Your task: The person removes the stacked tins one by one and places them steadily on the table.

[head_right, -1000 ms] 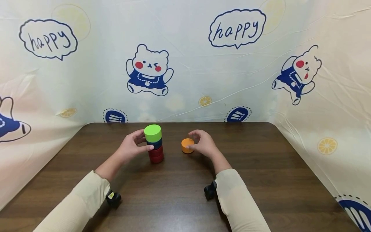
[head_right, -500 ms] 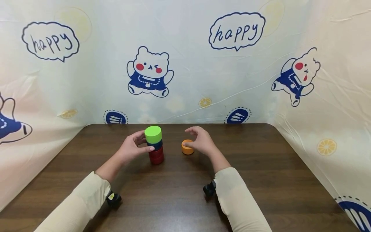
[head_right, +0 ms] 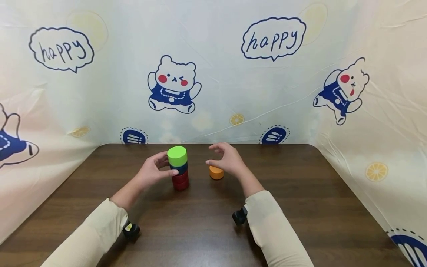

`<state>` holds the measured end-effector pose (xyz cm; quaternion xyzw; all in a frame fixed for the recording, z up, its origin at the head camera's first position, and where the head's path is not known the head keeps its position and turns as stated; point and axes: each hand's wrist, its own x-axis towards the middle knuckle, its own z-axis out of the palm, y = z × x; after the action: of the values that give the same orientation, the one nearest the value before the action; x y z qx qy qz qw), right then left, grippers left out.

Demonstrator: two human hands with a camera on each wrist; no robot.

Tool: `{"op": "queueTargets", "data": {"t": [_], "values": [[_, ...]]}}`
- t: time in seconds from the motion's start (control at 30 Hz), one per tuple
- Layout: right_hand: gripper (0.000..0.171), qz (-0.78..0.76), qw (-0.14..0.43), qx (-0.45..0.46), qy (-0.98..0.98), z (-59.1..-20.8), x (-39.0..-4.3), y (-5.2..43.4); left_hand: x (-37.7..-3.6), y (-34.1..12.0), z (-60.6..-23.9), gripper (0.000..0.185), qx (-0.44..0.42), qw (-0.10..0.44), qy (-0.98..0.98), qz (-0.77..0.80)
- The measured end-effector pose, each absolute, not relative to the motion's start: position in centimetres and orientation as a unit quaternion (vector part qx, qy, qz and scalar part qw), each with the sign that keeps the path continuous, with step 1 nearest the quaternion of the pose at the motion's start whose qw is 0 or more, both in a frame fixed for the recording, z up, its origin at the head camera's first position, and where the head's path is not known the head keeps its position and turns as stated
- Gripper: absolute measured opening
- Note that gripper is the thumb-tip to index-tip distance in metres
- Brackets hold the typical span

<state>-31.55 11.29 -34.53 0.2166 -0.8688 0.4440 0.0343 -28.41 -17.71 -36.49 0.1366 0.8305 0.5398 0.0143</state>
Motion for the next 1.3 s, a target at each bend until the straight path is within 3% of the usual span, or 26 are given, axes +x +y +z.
{"op": "queueTargets", "data": {"t": [0.3, 0.8, 1.3], "values": [[0.041, 0.454, 0.033, 0.27, -0.848, -33.2, -31.4, 10.1, -28.2, -17.7, -36.8, 0.077, 0.136, 0.01, 0.829, 0.542], [0.036, 0.512, -0.01, 0.251, -0.821, -31.7, -30.7, 8.6, -28.7, -17.7, -37.1, 0.077, 0.141, 0.011, 0.83, 0.54], [0.051, 0.505, -0.036, 0.313, -0.804, -31.2, -30.2, 6.7, -28.7, -18.0, -38.2, 0.075, 0.151, 0.034, 0.832, 0.533]]}}
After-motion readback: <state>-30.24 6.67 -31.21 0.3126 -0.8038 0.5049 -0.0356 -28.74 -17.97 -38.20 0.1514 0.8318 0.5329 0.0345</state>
